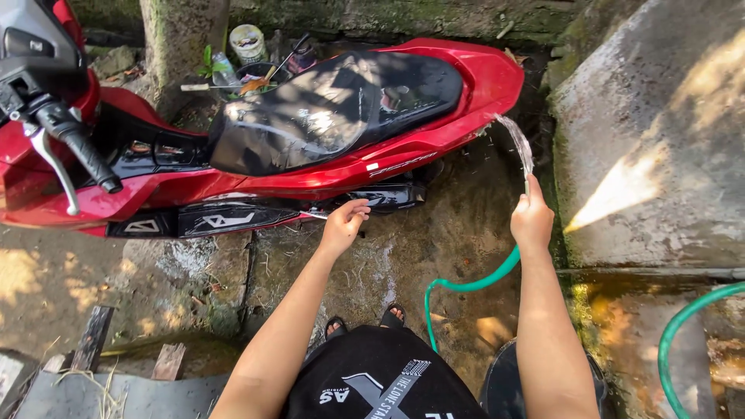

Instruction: Wash a red motorcycle using a water hose and a cloth.

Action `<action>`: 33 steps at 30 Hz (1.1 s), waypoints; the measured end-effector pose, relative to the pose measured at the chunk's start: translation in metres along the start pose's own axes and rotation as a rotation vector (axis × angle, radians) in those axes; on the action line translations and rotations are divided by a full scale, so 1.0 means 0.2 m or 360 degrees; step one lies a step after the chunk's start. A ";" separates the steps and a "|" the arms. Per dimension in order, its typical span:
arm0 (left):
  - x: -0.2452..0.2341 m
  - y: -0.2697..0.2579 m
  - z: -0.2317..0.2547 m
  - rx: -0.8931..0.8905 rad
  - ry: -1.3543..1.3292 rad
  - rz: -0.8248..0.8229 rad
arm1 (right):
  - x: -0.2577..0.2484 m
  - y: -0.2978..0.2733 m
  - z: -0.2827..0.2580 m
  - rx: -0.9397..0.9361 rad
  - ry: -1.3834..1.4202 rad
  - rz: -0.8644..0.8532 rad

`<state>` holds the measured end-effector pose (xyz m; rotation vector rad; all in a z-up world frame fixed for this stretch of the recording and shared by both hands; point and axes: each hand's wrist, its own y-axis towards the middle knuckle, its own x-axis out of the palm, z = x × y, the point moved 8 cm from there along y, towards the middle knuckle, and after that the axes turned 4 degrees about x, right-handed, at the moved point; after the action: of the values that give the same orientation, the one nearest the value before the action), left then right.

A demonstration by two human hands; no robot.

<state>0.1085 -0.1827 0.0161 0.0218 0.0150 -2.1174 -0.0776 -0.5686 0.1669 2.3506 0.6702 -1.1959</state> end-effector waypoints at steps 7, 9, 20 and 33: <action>0.04 0.03 0.03 0.0034 -0.0045 -0.0006 | -0.11 0.05 -0.06 -0.0078 0.0018 0.0078; 0.04 0.04 0.03 0.0054 -0.0060 0.0011 | -0.12 0.06 -0.09 -0.0105 0.0030 0.0108; -0.11 -0.01 -0.01 -0.0001 -0.0047 0.0125 | 0.10 -0.04 -0.50 -0.0281 0.0149 -0.0206; -0.52 -0.30 -0.01 -0.0085 0.0065 0.0547 | 0.65 -0.35 -0.99 -0.0641 0.0189 -0.0809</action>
<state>0.1117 -0.0628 0.0162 0.0336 0.0859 -1.7719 0.0733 -0.3728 0.1563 1.9751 1.4644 -0.9887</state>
